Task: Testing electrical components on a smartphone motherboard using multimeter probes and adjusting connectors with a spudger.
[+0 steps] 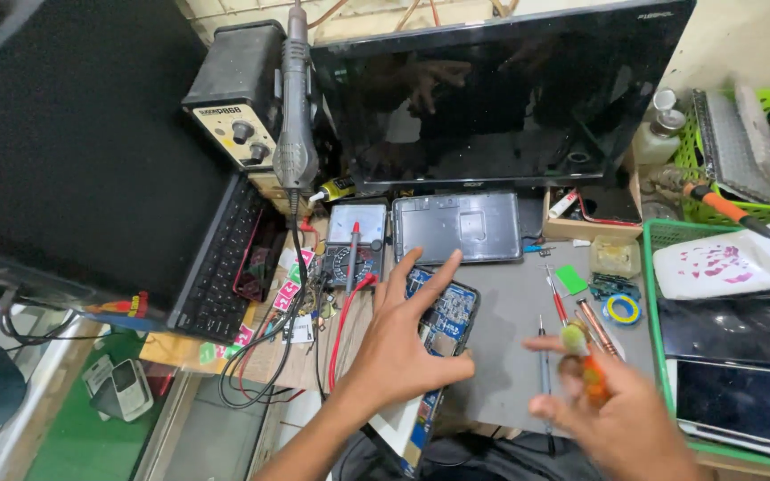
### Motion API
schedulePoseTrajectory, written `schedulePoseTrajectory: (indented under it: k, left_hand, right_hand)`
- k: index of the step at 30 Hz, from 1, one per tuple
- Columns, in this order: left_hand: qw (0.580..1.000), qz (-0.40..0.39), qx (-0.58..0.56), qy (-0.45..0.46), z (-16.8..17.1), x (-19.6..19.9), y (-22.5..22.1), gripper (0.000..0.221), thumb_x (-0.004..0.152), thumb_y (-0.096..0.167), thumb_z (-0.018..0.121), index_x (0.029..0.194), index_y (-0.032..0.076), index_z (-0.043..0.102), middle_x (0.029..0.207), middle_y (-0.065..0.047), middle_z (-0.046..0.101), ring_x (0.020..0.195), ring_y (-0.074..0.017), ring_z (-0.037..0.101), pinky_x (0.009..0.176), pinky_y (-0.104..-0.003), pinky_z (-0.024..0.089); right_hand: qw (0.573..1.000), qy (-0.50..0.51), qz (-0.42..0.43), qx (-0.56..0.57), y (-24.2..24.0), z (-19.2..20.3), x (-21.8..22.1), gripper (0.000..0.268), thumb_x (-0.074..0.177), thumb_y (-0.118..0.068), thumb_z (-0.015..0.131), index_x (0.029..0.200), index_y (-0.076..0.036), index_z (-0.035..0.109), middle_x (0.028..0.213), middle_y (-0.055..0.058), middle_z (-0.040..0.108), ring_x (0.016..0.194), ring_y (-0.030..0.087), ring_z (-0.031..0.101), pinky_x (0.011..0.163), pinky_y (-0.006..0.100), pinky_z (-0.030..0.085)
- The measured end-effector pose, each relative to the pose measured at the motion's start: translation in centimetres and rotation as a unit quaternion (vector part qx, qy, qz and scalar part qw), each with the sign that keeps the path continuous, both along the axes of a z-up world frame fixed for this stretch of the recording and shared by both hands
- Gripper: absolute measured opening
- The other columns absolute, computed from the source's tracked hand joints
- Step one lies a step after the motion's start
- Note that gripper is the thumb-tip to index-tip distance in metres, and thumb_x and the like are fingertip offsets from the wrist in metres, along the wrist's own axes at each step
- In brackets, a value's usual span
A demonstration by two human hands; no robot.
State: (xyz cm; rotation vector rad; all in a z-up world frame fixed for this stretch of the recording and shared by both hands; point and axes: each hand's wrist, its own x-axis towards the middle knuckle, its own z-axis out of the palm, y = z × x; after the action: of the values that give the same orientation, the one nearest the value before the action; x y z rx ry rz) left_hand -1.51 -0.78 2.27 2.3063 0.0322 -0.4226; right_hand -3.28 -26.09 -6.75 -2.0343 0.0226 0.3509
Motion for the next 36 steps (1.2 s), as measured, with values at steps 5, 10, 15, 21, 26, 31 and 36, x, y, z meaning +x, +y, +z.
schedulePoseTrajectory:
  k: [5,10,15,21,26,31,36]
  left_hand:
    - [0.979,0.145,-0.101,-0.097,-2.5,-0.6,-1.9,0.101,0.067,0.024,0.079,0.157,0.044,0.036,0.169,-0.005,0.017,0.157,-0.0308,0.017,0.118,-0.055,0.026]
    - [0.971,0.137,-0.155,-0.117,-3.9,-0.9,-1.1,0.117,0.06,0.06,0.077,0.16,0.037,0.021,0.17,-0.014,0.0,0.161,-0.0319,0.004,0.119,-0.06,0.022]
    - [0.923,0.252,-0.269,-0.109,-6.4,-1.1,1.6,0.13,0.056,0.074,0.073,0.163,0.032,0.012,0.164,-0.016,0.033,0.143,-0.0412,0.048,0.114,-0.052,0.04]
    - [0.837,0.368,-0.4,0.057,-5.0,-0.4,1.1,0.072,0.066,0.016,0.084,0.134,0.01,0.061,0.118,-0.015,0.08,0.1,-0.0267,0.077,0.09,-0.04,0.062]
    - [0.883,0.352,-0.25,0.182,-4.8,0.7,2.6,0.119,0.066,0.043,0.081,0.164,0.022,0.018,0.172,-0.002,0.025,0.151,-0.0228,0.044,0.115,-0.041,0.047]
    - [0.898,0.31,-0.287,0.121,-2.4,0.4,1.4,0.072,0.058,0.019,0.089,0.127,0.013,0.066,0.117,-0.008,0.081,0.105,-0.0224,0.078,0.096,-0.037,0.06]
    - [0.921,0.29,-0.218,0.139,-1.3,0.1,0.4,0.082,0.055,0.03,0.089,0.133,0.019,0.065,0.124,-0.001,0.079,0.108,-0.0174,0.078,0.101,-0.031,0.054]
  right_hand:
    - [0.887,0.303,-0.014,0.347,6.5,-9.5,-4.8,0.103,0.07,-0.004,0.098,0.16,-0.012,0.048,0.059,-0.002,0.028,0.049,0.006,0.03,0.051,0.023,0.025]
    - [0.952,0.267,-0.092,0.115,7.8,-3.1,-3.5,0.054,0.079,-0.02,0.088,0.132,-0.016,0.086,0.062,0.003,0.07,0.069,0.01,0.05,0.071,0.022,0.04]
    - [0.938,0.266,-0.132,0.176,7.6,-1.9,-2.7,0.051,0.082,-0.009,0.078,0.132,-0.007,0.084,0.117,0.005,0.088,0.107,0.014,0.073,0.097,0.025,0.054]
    - [0.904,0.308,-0.094,0.282,7.3,-4.2,-3.2,0.061,0.081,0.003,0.078,0.142,-0.005,0.074,0.107,0.025,0.09,0.091,0.029,0.081,0.089,0.035,0.061]
    - [0.995,-0.04,0.018,0.086,1.2,-2.0,0.4,0.063,0.096,-0.049,0.038,0.142,-0.015,0.066,0.127,0.004,0.069,0.129,0.015,0.061,0.113,0.033,0.038]
    - [0.9,-0.374,0.061,-0.216,-2.0,1.0,2.3,0.045,0.093,-0.027,0.066,0.138,-0.033,0.068,0.083,-0.007,0.064,0.082,0.014,0.061,0.074,0.033,0.035]
    - [0.832,-0.48,0.147,-0.236,-0.4,4.0,2.3,0.034,0.086,-0.031,0.077,0.12,-0.028,0.075,0.081,-0.006,0.065,0.077,0.02,0.064,0.065,0.036,0.041]
